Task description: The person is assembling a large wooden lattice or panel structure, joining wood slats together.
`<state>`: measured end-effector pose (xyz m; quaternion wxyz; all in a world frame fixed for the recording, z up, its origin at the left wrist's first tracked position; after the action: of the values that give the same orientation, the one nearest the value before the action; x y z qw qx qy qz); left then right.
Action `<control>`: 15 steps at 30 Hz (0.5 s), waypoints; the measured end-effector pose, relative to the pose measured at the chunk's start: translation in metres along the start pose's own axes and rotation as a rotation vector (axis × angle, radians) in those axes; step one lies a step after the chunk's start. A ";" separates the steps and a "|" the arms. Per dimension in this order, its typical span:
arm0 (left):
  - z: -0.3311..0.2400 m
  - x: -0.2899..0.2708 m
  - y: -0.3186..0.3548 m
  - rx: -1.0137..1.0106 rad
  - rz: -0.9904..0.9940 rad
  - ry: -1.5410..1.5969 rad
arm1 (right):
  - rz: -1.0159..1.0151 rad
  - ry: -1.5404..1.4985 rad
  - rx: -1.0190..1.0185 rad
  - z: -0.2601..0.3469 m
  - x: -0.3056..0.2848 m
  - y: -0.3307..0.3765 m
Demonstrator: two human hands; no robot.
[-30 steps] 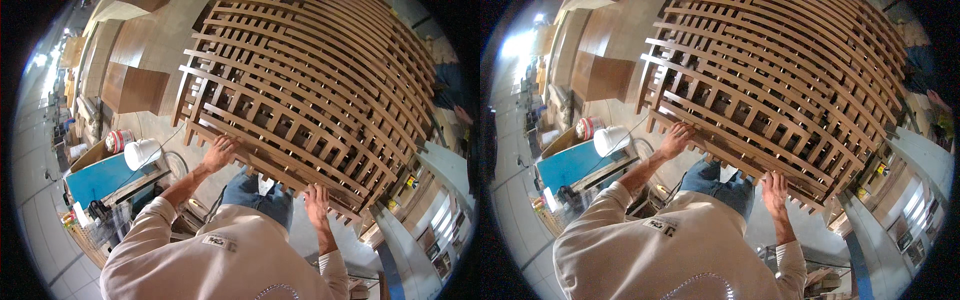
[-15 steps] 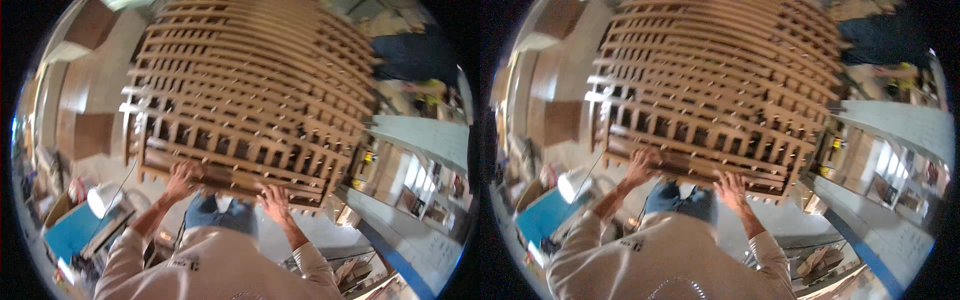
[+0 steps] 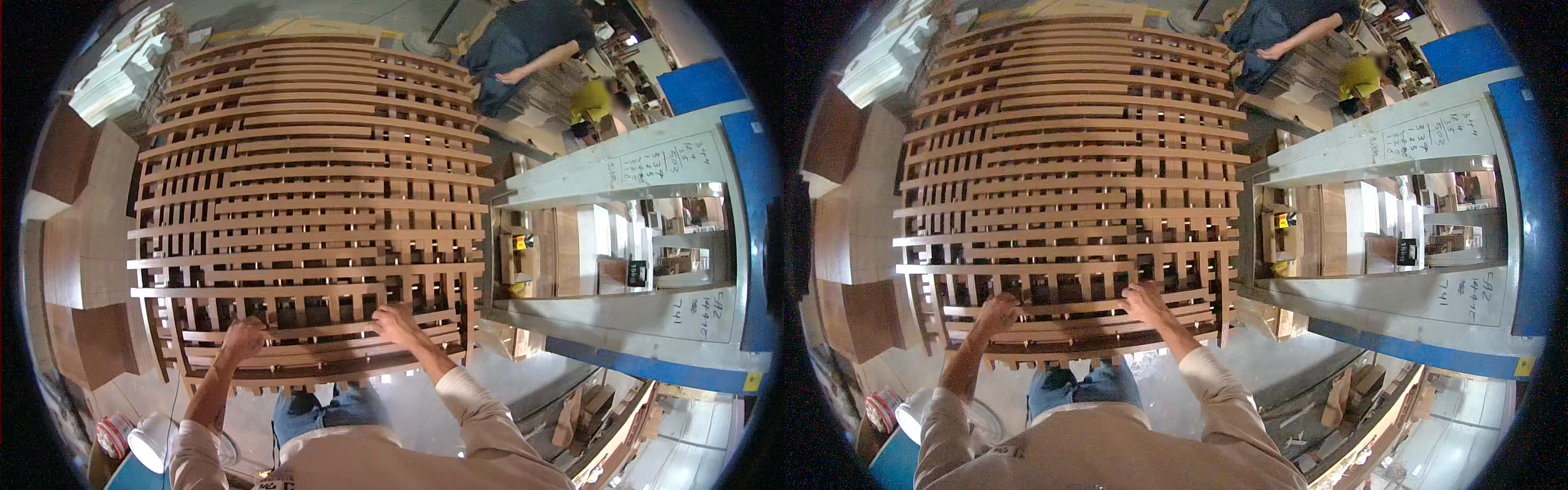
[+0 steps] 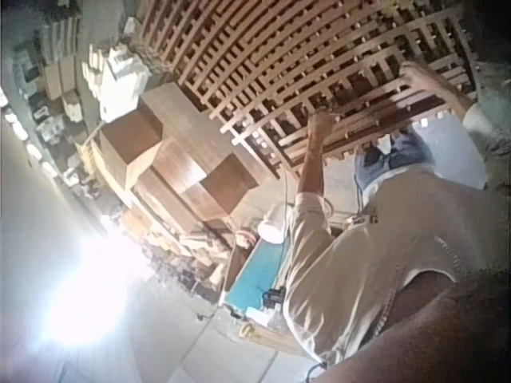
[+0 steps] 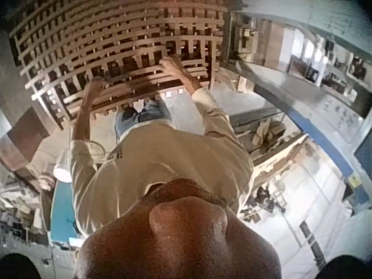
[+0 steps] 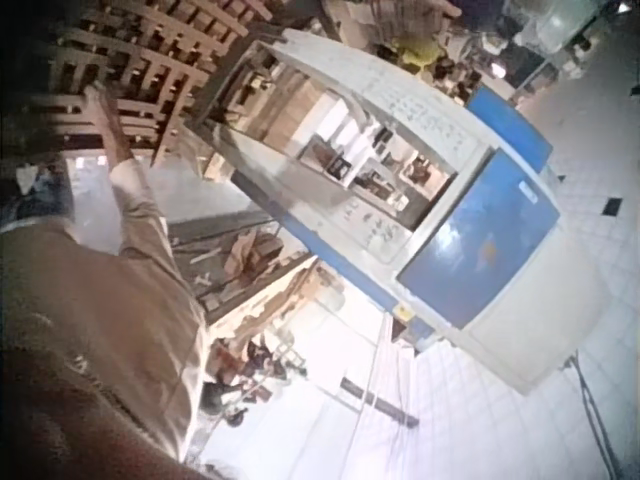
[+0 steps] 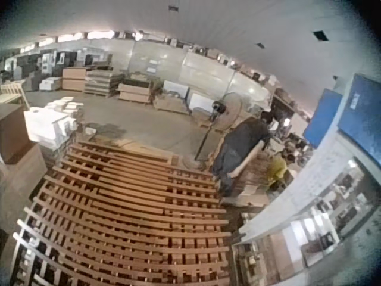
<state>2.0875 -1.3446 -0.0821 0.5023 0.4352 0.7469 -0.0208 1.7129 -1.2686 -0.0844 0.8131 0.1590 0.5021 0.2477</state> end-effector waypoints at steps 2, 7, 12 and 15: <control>-0.016 -0.048 0.009 -0.153 -0.321 -0.168 | -0.296 0.068 -0.034 0.040 -0.032 -0.008; 0.025 -0.050 -0.019 -0.260 -0.373 -0.328 | -0.445 0.343 0.043 0.061 -0.032 -0.055; 0.029 -0.046 -0.032 -0.142 -0.401 -0.411 | -0.237 0.321 0.207 0.068 -0.025 -0.076; 0.009 -0.030 -0.041 -0.072 -0.268 -0.202 | -0.344 0.408 0.354 0.022 -0.017 -0.055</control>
<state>2.0704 -1.3933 -0.0797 0.5826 0.3093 0.7443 -0.1046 1.7400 -1.3238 -0.0898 0.6854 0.1577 0.7096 0.0423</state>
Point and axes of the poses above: each hand's wrist, its own y-axis away from the middle knuckle, its own x-axis out of the palm, z = x × y, the point moved 5 cm from there along -y, towards the middle knuckle, and after that the axes turned 3 degrees about x, right-handed, at the moved point
